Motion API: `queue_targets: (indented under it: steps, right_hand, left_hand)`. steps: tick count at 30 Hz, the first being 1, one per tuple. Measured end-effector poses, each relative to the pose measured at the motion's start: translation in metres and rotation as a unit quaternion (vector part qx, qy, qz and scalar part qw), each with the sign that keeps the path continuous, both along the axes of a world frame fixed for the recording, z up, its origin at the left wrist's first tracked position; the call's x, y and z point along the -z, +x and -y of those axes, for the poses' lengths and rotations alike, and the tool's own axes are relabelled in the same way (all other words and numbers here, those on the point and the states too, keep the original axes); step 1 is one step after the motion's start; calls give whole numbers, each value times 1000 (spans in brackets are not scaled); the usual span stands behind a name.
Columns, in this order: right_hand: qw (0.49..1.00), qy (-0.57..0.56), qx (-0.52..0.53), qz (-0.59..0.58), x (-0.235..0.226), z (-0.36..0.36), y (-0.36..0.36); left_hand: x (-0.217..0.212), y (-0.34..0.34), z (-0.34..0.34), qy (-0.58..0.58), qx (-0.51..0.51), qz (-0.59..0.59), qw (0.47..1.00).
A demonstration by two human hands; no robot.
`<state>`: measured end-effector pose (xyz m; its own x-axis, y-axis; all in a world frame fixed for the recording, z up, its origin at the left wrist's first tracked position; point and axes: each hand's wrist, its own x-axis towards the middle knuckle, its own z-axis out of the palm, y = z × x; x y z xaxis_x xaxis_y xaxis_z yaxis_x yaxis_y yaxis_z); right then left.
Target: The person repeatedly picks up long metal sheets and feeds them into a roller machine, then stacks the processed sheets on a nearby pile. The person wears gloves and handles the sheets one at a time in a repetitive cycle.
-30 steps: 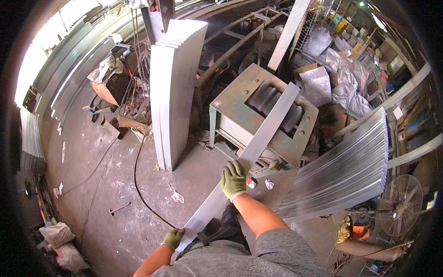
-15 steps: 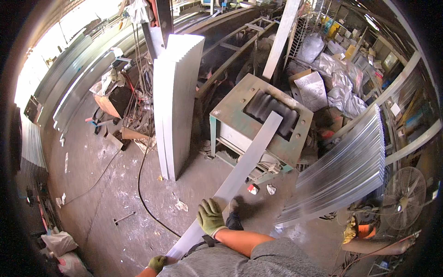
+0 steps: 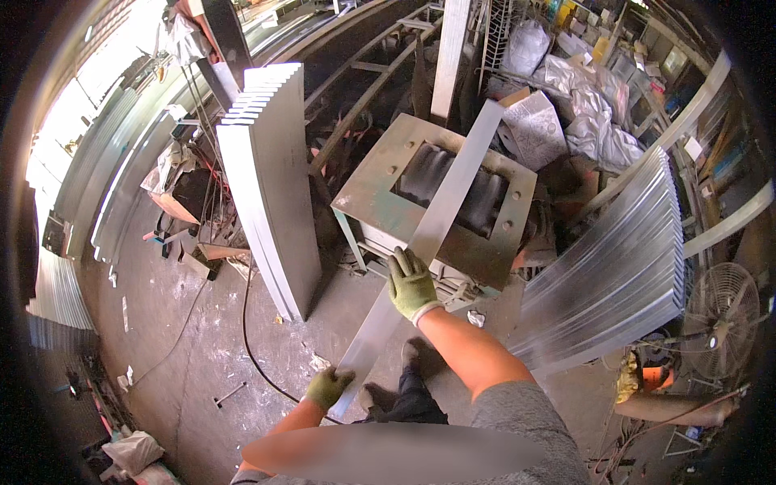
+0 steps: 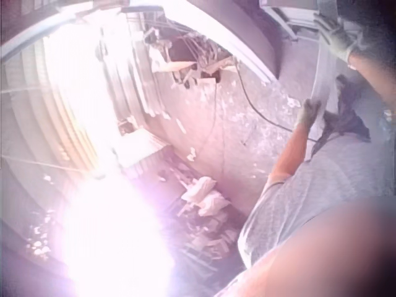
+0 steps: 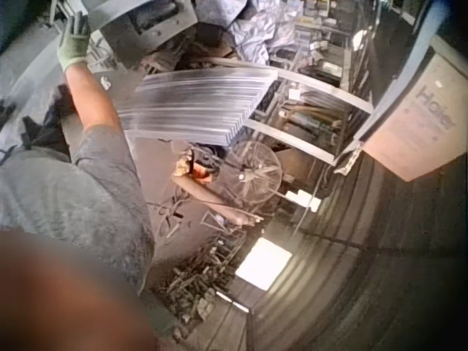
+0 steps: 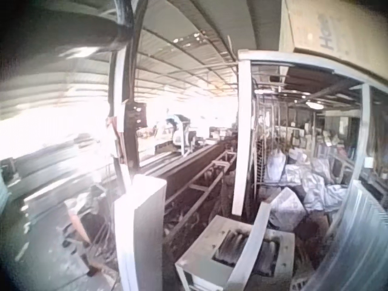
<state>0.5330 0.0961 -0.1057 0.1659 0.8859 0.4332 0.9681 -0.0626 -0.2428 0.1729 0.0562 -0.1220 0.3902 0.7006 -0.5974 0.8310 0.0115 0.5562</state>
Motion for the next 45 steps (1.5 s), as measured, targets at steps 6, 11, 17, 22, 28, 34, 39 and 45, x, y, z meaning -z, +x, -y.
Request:
queue_targets:
  steps: [6, 11, 17, 22, 28, 34, 39, 45]
  right_hand:
    - [997, -4, 34, -73, 6, 15, 8]
    - [994, 21, 97, -42, -7, -34, 93]
    - [989, 32, 140, -36, -17, -64, 153]
    - [988, 118, 102, -7, -32, -68, 176]
    - [988, 103, 63, -97, -34, -50, 138]
    - [982, 118, 89, -121, -22, -90, 130]
    - [991, 90, 78, -57, -25, -119, 156]
    - [997, 33, 62, 18, -35, -149, 201]
  left_hand:
    - [-5, 156, -84, 24, 42, 40, 998]
    - [-15, 268, -133, 63, 74, 50, 994]
    - [-31, 366, -192, 139, 190, 75, 969]
    - [-37, 390, -201, 77, 108, 65, 989]
    - [-23, 310, -159, 148, 234, 49, 960]
    - [-31, 279, -124, 46, 46, 20, 998]
    - [-25, 317, -140, 120, 180, 40, 976]
    - [-55, 369, -176, 125, 209, 102, 964]
